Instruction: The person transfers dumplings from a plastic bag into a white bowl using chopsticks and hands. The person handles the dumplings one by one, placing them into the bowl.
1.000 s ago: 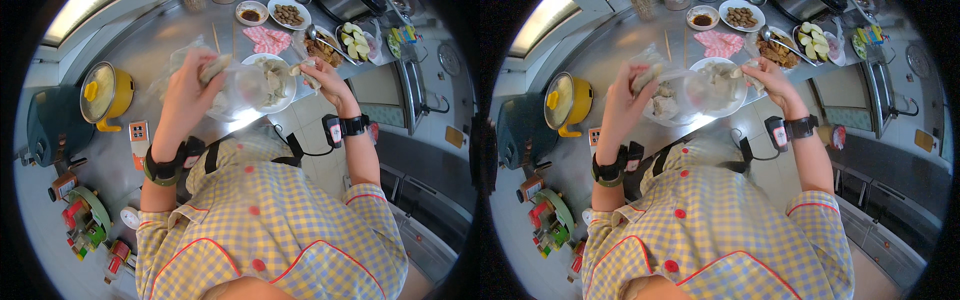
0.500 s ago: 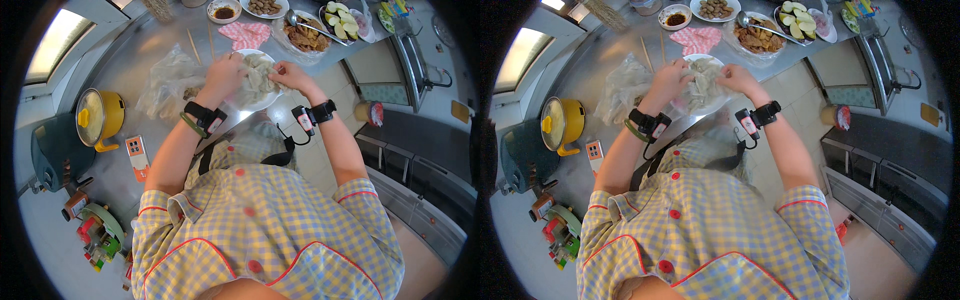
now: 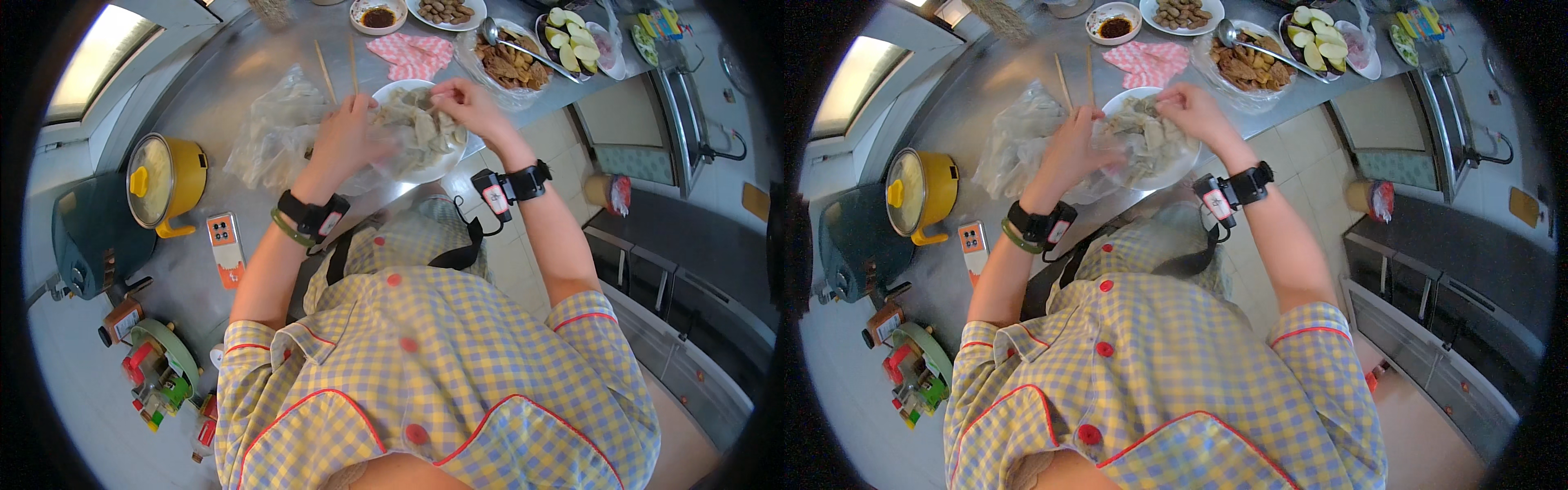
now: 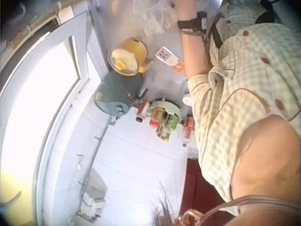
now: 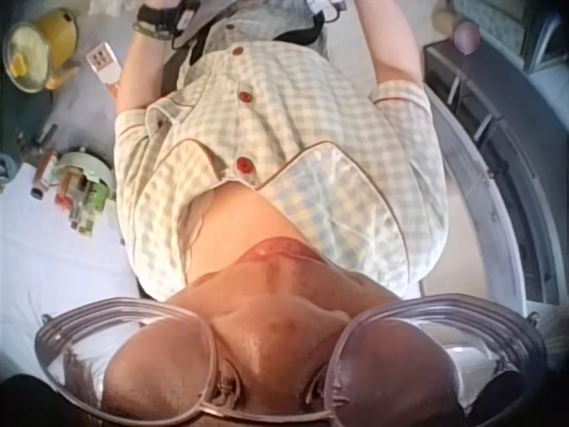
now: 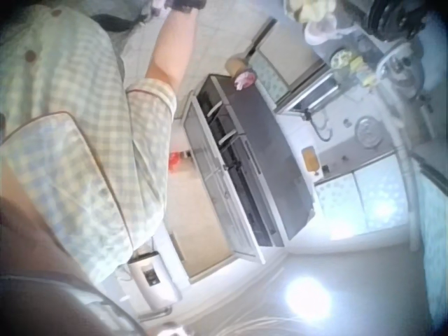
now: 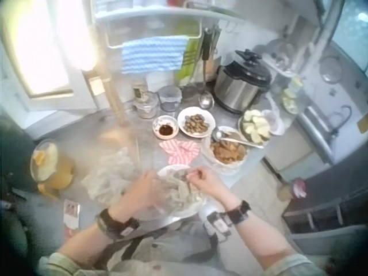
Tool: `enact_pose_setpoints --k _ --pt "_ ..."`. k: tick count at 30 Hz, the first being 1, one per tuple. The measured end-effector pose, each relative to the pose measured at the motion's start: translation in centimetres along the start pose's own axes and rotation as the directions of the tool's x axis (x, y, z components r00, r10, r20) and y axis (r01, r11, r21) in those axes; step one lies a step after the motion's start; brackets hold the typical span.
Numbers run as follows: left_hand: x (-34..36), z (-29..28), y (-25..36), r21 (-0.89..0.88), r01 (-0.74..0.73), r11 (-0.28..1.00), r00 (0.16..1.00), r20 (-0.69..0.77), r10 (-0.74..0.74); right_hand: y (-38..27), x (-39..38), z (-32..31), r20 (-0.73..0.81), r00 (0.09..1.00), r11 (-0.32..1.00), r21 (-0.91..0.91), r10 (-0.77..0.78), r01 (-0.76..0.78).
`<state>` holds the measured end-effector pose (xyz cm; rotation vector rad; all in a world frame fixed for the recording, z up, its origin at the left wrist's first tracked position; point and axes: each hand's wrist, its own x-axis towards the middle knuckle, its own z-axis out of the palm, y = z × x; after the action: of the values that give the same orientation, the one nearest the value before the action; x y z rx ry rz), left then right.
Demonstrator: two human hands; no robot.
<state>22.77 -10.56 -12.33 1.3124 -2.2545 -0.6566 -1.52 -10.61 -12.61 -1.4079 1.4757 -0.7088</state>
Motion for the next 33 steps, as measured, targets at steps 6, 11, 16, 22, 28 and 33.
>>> enact_pose_setpoints --k 6,11,16,22,28,33 --pt "-3.2 -2.5 -2.2 0.259 -0.181 0.949 0.952 0.289 0.103 -0.7 1.8 3.3 -0.004 0.988 0.971 -0.184 -0.155 0.152" --pt "-3.4 -5.6 -2.3 0.082 -0.093 0.992 0.994 0.057 0.088 -0.7 0.7 3.6 -0.003 0.962 0.869 -0.431 -0.272 0.244" --pt "-1.9 -7.1 -2.4 -0.166 0.084 0.983 0.99 -0.098 -0.101 -0.9 0.3 2.3 0.08 0.957 0.78 -0.563 -0.278 0.274" --pt "-2.9 -9.3 -1.3 0.189 0.009 0.982 0.988 -0.15 0.02 -11.6 -1.8 5.1 0.117 0.913 0.847 -0.344 -0.39 0.406" --pt "-6.8 -8.6 -5.0 0.316 0.39 0.865 0.919 -0.2 -0.341 -11.4 -2.7 12.8 0.54 0.759 0.778 -0.272 -0.363 0.566" --pt "-7.3 -9.6 -7.3 -0.636 0.299 0.711 0.84 -0.177 -0.512 -10.6 0.8 16.1 0.49 0.863 0.828 -0.43 -0.12 0.36"
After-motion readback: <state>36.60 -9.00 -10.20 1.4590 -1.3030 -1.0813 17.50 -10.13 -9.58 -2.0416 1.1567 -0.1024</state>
